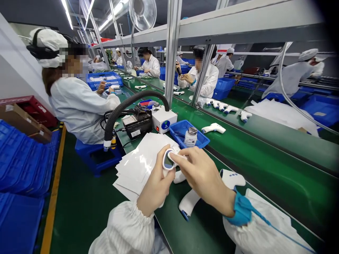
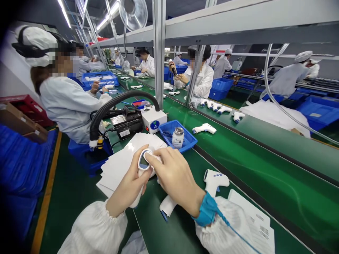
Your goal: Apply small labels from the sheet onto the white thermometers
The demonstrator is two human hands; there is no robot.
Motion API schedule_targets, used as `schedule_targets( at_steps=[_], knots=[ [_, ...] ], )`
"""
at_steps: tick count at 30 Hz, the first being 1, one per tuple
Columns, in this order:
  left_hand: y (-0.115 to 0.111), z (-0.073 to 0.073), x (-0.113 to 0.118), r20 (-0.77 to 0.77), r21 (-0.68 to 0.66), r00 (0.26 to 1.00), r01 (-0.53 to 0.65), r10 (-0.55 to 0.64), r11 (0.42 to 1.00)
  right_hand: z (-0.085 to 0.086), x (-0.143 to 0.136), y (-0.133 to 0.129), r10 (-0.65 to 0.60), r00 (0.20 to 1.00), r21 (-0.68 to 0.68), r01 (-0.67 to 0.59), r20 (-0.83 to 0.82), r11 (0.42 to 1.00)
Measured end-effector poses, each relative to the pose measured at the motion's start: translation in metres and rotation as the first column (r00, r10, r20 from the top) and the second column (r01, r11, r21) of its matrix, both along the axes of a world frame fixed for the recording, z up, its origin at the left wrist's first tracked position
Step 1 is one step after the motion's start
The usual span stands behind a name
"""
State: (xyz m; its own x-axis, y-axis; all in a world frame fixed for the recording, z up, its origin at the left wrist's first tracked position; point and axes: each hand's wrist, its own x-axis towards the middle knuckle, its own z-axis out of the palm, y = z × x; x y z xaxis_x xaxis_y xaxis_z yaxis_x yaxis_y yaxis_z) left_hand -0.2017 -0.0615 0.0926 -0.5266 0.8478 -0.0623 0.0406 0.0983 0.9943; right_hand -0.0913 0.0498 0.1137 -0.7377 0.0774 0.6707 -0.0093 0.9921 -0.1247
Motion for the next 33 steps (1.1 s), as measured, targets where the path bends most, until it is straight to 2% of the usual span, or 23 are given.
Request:
schedule_targets(
  at_steps=[3,6,8,11,16,20,24,29,33],
  knots=[
    [0.0,-0.001,0.006,-0.058,0.064,0.997,-0.037,0.041,0.997,-0.009,0.006,-0.008,-0.061,0.998,0.146,0.059,0.006,0.988],
    [0.0,-0.003,0.01,-0.116,0.106,0.992,-0.037,0.049,0.994,-0.01,0.011,-0.01,-0.145,0.988,0.21,0.153,-0.056,0.966],
    [-0.001,-0.003,0.012,-0.132,0.116,0.99,-0.04,0.055,0.992,-0.008,0.013,-0.011,-0.158,0.985,0.209,0.17,-0.073,0.963],
    [-0.003,-0.001,0.014,-0.148,0.133,0.985,-0.073,0.092,0.988,-0.006,0.015,-0.015,-0.108,0.994,0.172,0.113,-0.034,0.979],
    [-0.009,0.005,0.018,-0.174,0.123,0.979,-0.089,0.11,0.988,-0.003,0.019,-0.024,-0.183,0.974,0.206,0.209,-0.135,0.956],
    [-0.012,0.008,0.021,-0.168,0.126,0.978,-0.1,0.12,0.987,-0.002,0.02,-0.027,-0.099,0.989,0.199,0.121,-0.114,0.973],
    [-0.013,0.008,0.023,-0.169,0.134,0.98,-0.081,0.103,0.988,0.0,0.02,-0.026,-0.196,0.96,0.238,0.242,-0.201,0.941],
    [-0.015,0.008,0.023,-0.134,0.125,0.987,-0.076,0.093,0.989,-0.003,0.022,-0.032,-0.127,0.981,0.255,0.161,-0.146,0.954],
    [-0.016,0.007,0.025,-0.155,0.11,0.985,-0.053,0.07,0.993,-0.002,0.021,-0.03,-0.195,0.961,0.271,0.245,-0.198,0.931]
  ],
)
